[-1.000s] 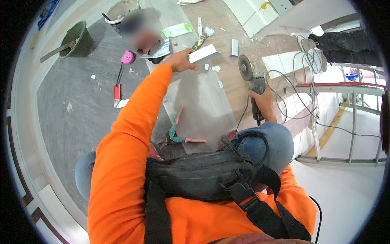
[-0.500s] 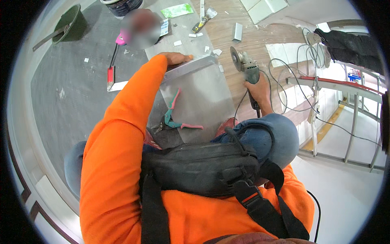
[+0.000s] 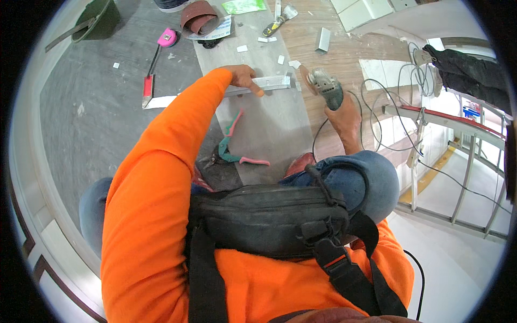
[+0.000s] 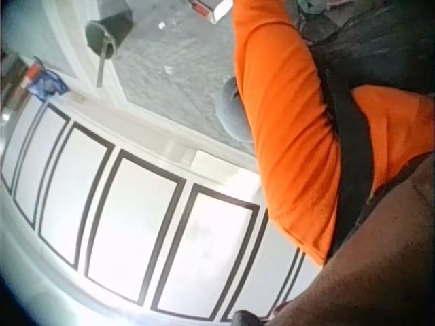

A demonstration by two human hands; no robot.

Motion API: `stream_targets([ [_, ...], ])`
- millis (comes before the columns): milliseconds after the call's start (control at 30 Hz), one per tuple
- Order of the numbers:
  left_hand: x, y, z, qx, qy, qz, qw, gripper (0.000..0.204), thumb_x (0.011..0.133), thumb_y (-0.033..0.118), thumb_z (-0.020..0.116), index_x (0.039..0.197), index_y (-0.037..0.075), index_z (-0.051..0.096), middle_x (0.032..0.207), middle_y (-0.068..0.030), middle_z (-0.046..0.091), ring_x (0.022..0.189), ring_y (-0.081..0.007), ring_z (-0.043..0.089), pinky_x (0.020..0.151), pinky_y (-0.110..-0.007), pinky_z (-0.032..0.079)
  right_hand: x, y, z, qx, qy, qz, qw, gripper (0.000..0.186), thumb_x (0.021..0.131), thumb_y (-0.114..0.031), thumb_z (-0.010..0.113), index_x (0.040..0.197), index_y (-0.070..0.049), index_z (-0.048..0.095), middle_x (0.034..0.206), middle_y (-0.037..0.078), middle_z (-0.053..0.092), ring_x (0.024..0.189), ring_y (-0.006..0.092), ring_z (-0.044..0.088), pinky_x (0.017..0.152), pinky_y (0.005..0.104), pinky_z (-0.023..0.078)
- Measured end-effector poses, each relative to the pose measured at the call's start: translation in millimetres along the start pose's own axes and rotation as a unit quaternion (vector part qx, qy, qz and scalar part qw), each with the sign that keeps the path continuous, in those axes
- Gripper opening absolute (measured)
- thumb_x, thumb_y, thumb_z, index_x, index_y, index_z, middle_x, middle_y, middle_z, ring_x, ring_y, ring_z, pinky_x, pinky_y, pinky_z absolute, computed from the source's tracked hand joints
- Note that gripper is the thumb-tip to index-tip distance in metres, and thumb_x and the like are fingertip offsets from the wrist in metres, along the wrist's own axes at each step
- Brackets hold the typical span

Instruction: The person uses shears to cut a metal trim piece and then uses an angle grinder to smooth or cut the same piece while it is held against the floor.

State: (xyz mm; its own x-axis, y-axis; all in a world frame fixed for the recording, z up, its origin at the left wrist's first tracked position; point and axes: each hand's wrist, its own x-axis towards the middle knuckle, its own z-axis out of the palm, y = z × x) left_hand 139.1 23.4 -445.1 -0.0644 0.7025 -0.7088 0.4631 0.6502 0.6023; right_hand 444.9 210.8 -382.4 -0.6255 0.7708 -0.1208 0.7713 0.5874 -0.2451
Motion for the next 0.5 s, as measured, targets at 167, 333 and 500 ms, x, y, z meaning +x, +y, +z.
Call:
stream_targets([
  [167, -12, 14, 1, 0.020, 0.013, 0.047, 0.999, 0.060, 0.073, 0.039, 0.082, 0.121, 0.005, 0.069, 0.095, -0.0127, 0.071, 0.078, -0.0225, 0.066, 0.067, -0.039, 0.053, 4, 7, 2, 0.004, 0.041, -0.047, 0.998, 0.061, 0.078, -0.030, 0.074, 0.132, -0.009, 0.056, 0.122, 0.020, 0.067, 0.112, 0.0410, 0.065, 0.092, 0.0507, 0.052],
  [333, -6, 15, 5, 0.073, 0.033, 0.021, 0.997, 0.046, 0.072, 0.032, 0.079, 0.109, 0.007, 0.073, 0.072, -0.0098, 0.067, 0.057, -0.0208, 0.060, 0.053, -0.037, 0.048, 8, 2, 1, -0.031, 0.029, -0.050, 0.998, 0.061, 0.078, -0.030, 0.074, 0.132, -0.010, 0.056, 0.119, 0.019, 0.067, 0.106, 0.0405, 0.067, 0.086, 0.0515, 0.054],
  [500, -8, 22, 4, 0.094, 0.050, 0.045, 0.993, 0.039, 0.073, 0.028, 0.076, 0.106, 0.006, 0.073, 0.067, -0.0100, 0.066, 0.054, -0.0205, 0.060, 0.050, -0.037, 0.048, 6, 0, -1, -0.021, 0.046, -0.066, 0.997, 0.058, 0.079, -0.030, 0.073, 0.131, -0.011, 0.057, 0.119, 0.019, 0.067, 0.105, 0.0407, 0.067, 0.087, 0.0513, 0.054],
])
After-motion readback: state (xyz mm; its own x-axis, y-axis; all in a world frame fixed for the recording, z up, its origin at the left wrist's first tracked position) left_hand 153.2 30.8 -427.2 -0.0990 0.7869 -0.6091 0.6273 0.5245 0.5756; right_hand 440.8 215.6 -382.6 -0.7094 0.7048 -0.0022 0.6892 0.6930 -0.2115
